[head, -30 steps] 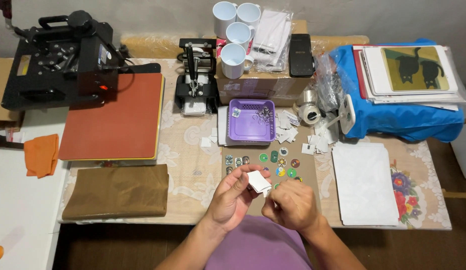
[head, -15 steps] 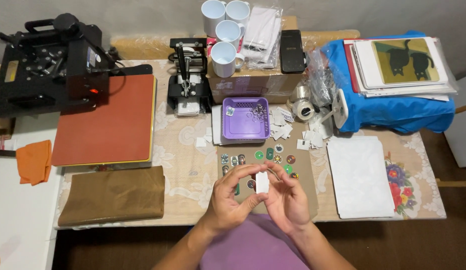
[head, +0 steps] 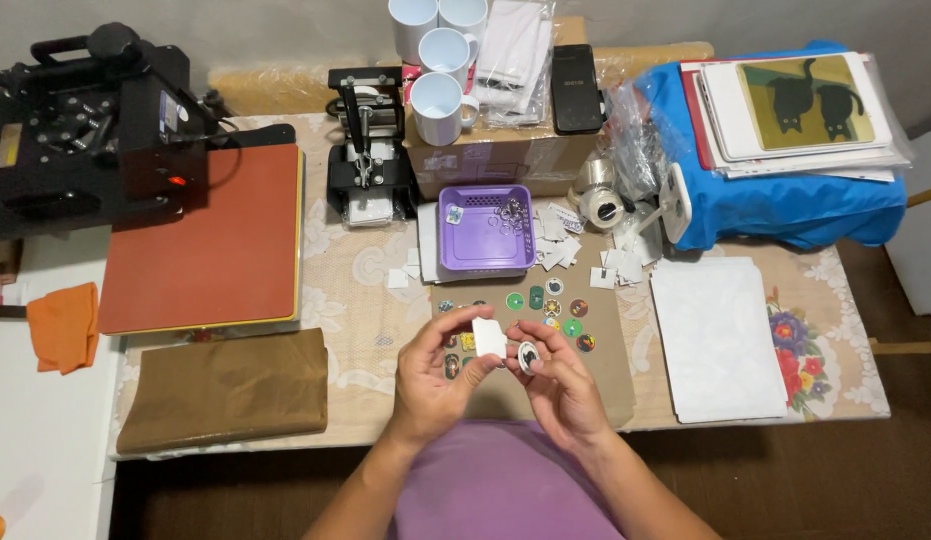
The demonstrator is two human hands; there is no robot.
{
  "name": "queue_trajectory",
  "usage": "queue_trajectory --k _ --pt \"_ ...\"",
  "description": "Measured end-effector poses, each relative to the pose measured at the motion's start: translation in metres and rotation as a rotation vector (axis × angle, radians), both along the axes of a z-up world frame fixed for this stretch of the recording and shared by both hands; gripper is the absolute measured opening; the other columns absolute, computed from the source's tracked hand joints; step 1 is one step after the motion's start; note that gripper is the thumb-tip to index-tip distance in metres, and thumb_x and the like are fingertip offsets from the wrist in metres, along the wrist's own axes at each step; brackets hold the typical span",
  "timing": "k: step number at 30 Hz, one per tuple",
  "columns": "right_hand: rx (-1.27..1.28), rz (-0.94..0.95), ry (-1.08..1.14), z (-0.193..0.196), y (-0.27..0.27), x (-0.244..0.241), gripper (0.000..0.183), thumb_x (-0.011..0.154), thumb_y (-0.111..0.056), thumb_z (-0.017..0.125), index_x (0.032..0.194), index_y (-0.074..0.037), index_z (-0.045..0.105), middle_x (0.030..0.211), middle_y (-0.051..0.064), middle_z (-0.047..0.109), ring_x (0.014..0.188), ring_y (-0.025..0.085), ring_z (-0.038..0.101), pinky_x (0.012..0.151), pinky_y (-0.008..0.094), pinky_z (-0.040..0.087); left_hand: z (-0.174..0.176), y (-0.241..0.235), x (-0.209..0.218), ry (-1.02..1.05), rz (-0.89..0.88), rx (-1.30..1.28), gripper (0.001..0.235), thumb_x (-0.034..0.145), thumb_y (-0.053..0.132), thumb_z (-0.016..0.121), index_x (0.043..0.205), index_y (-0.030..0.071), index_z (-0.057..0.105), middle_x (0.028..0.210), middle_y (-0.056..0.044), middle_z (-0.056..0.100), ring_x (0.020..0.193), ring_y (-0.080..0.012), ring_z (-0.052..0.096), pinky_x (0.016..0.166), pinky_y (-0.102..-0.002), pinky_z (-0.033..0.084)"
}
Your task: The person peels backing from small white square transfer sheets and places them onto a red heat press platen. They then cover the items with a brown protective sheet and lower the heat press handle to begin the pressing process.
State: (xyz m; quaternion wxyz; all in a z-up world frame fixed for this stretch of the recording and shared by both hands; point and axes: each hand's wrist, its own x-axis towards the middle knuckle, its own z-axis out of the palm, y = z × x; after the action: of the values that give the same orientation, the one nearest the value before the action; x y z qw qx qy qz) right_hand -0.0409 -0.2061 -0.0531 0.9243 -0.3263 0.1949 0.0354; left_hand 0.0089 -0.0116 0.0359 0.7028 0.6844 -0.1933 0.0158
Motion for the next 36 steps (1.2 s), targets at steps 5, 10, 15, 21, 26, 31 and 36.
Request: queue_trajectory --k 5,10,15,21,26,31,36 --pt "-0.814 0.028 0.135 -0.157 -0.051 -0.005 0.064 0.080 0.000 0.085 0.141 -0.002 0.065 0.123 0.013 0.069 0.109 0.024 0.073 0.087 0.035 0.059 -0.093 0.014 0.017 0.181 0.087 -0.032 0.058 0.095 0.011 0.090 0.147 -0.004 0.069 0.139 -0.022 0.081 0.129 -0.0311 0.076 0.112 -0.045 0.060" --pt "-1.330 0.147 0.457 -0.275 -0.100 -0.027 0.056 0.077 -0.011 0.083 0.130 -0.017 0.070 0.125 0.010 0.075 0.127 0.033 0.075 0.105 0.045 0.059 -0.172 0.022 0.004 0.743 0.170 -0.262 0.053 0.106 0.004 0.074 0.155 -0.007 0.057 0.152 -0.025 0.069 0.139 -0.0298 0.066 0.118 -0.039 0.055" --pt "-1.461 0.147 0.388 -0.270 -0.105 -0.019 0.050 0.084 -0.006 0.075 0.133 -0.011 0.064 0.125 0.018 0.074 0.127 0.045 0.073 0.112 0.054 0.059 -0.242 0.038 -0.017 1.077 0.263 -0.353 0.057 0.108 -0.011 0.056 0.164 -0.008 0.047 0.161 -0.032 0.059 0.150 -0.0386 0.059 0.125 -0.048 0.051" --pt "-1.586 0.040 0.327 -0.263 -0.124 0.007 0.046 0.088 -0.006 0.074 0.134 -0.012 0.067 0.121 0.020 0.077 0.123 0.046 0.074 0.111 0.056 0.059 -0.230 0.038 -0.023 1.121 0.285 -0.292 0.057 0.105 -0.014 0.057 0.161 -0.008 0.049 0.158 -0.033 0.061 0.150 -0.0400 0.060 0.126 -0.052 0.050" --pt "-1.651 0.044 0.278 -0.301 -0.167 0.023 0.035 0.093 -0.009 0.075 0.128 -0.017 0.073 0.121 0.009 0.076 0.125 0.034 0.074 0.112 0.046 0.059 -0.247 0.046 -0.028 1.113 0.296 -0.280 0.054 0.105 -0.012 0.058 0.159 -0.007 0.052 0.152 -0.034 0.065 0.147 -0.0425 0.064 0.123 -0.052 0.053" --pt "-1.700 0.109 0.160 -0.274 -0.168 0.029 0.053 0.091 -0.009 0.084 0.142 -0.016 0.070 0.133 0.008 0.074 0.137 0.033 0.069 0.123 0.046 0.053 -0.253 0.042 -0.029 1.120 0.280 -0.270 0.054 0.105 -0.011 0.060 0.158 -0.005 0.054 0.148 -0.030 0.068 0.143 -0.0386 0.066 0.120 -0.049 0.055" --pt "-1.454 0.147 0.160 -0.237 -0.156 0.017 0.074 0.098 -0.007 0.076 0.167 -0.008 0.051 0.171 0.016 0.058 0.158 0.036 0.053 0.135 0.049 0.039 -0.249 0.028 -0.019 1.197 0.323 -0.296 0.045 0.098 -0.014 0.059 0.142 -0.004 0.067 0.137 -0.028 0.079 0.121 -0.0349 0.075 0.100 -0.041 0.060"
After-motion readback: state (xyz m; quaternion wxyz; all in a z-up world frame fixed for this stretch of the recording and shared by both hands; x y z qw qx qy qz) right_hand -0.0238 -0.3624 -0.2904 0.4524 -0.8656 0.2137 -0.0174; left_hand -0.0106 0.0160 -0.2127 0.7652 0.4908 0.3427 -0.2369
